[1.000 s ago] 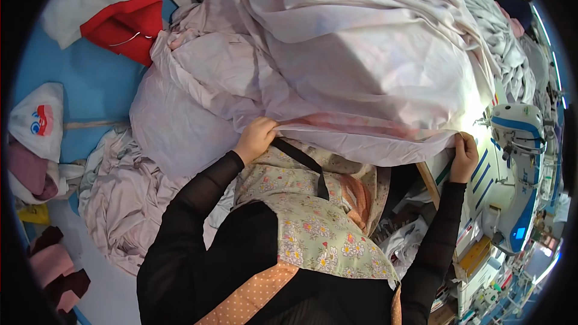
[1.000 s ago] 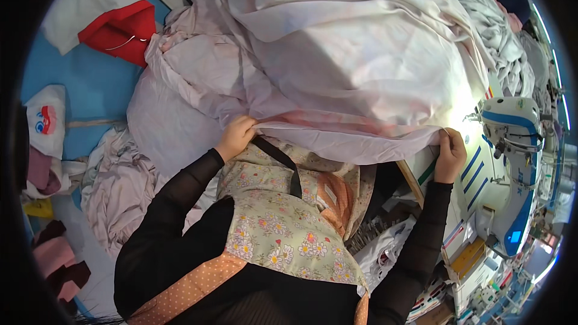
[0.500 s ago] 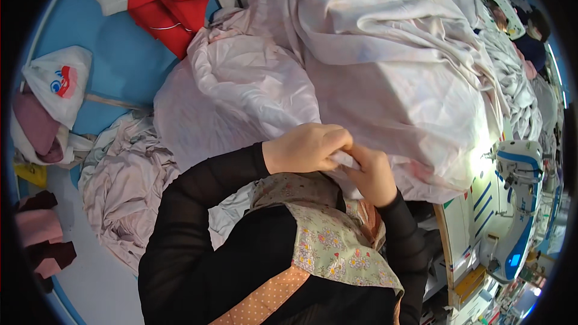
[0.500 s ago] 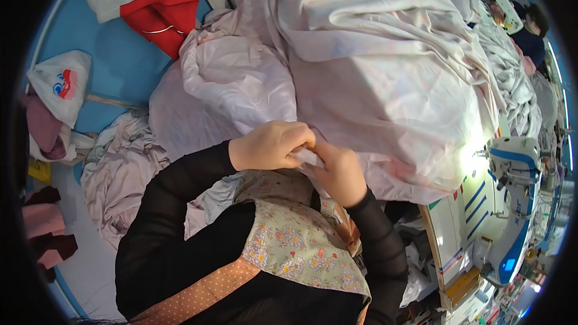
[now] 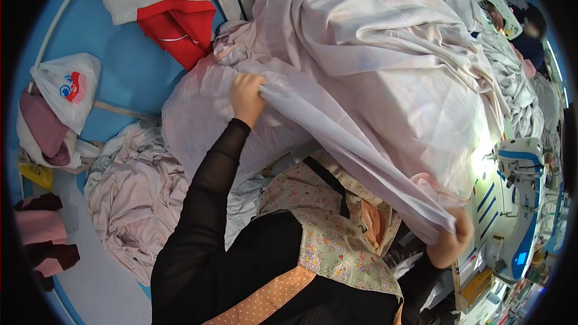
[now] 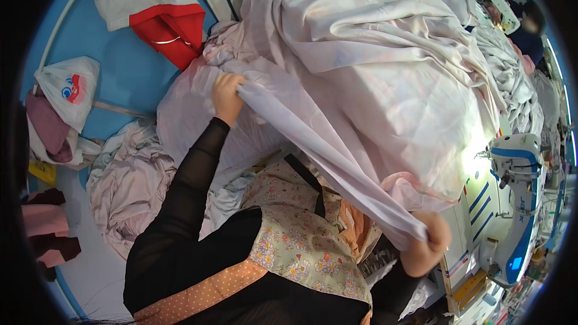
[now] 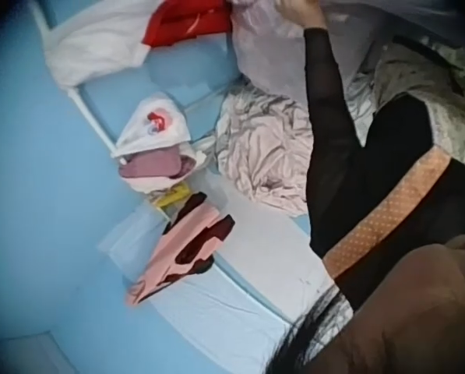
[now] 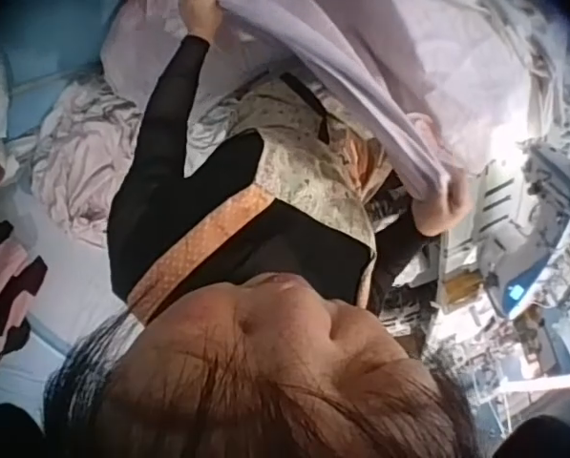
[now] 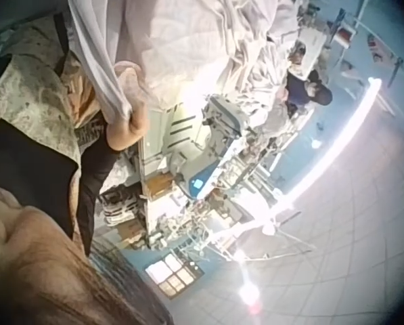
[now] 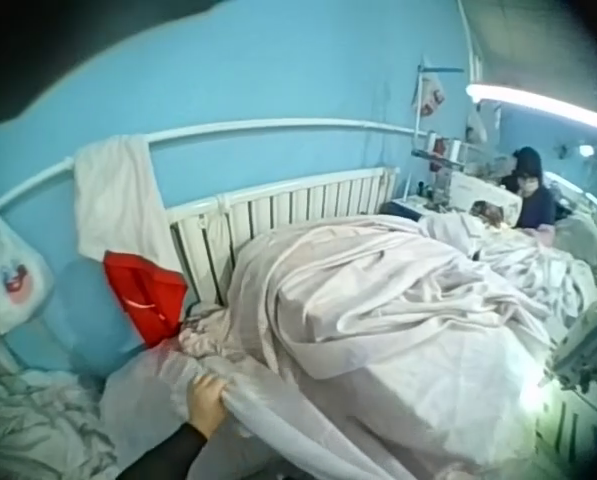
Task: The person is sewing pieces of white fabric together using a sewing machine.
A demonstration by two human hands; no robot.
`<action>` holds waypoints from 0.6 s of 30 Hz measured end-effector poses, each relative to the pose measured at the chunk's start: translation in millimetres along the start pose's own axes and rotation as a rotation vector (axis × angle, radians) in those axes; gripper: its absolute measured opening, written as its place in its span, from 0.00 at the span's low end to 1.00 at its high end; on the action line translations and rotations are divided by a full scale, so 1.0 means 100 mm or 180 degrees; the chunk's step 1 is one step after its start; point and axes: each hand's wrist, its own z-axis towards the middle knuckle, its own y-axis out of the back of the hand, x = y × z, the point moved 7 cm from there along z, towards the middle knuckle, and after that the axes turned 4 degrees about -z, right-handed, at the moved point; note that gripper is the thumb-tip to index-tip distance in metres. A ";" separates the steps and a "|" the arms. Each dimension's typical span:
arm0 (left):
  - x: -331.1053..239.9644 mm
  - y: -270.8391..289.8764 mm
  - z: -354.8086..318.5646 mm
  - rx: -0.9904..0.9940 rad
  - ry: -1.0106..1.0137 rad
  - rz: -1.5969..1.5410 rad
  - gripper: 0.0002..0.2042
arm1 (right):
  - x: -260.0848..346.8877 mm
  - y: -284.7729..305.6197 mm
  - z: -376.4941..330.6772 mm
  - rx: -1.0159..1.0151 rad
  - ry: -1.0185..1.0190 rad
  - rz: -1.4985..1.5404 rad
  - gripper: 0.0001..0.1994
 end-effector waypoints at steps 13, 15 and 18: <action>-1.42 0.84 1.99 -0.1244 -0.1241 -0.0292 0.08 | -2.11 1.22 -2.15 -0.1869 -0.1875 0.0376 0.13; -2.27 0.59 2.16 -0.1332 -0.1946 -0.1033 0.12 | -2.71 0.95 -2.70 -0.1769 -0.2412 0.0224 0.14; -3.49 -0.33 1.94 -0.0025 -0.3225 -0.2384 0.23 | -3.48 0.93 -3.64 -0.1099 -0.2160 -0.1194 0.09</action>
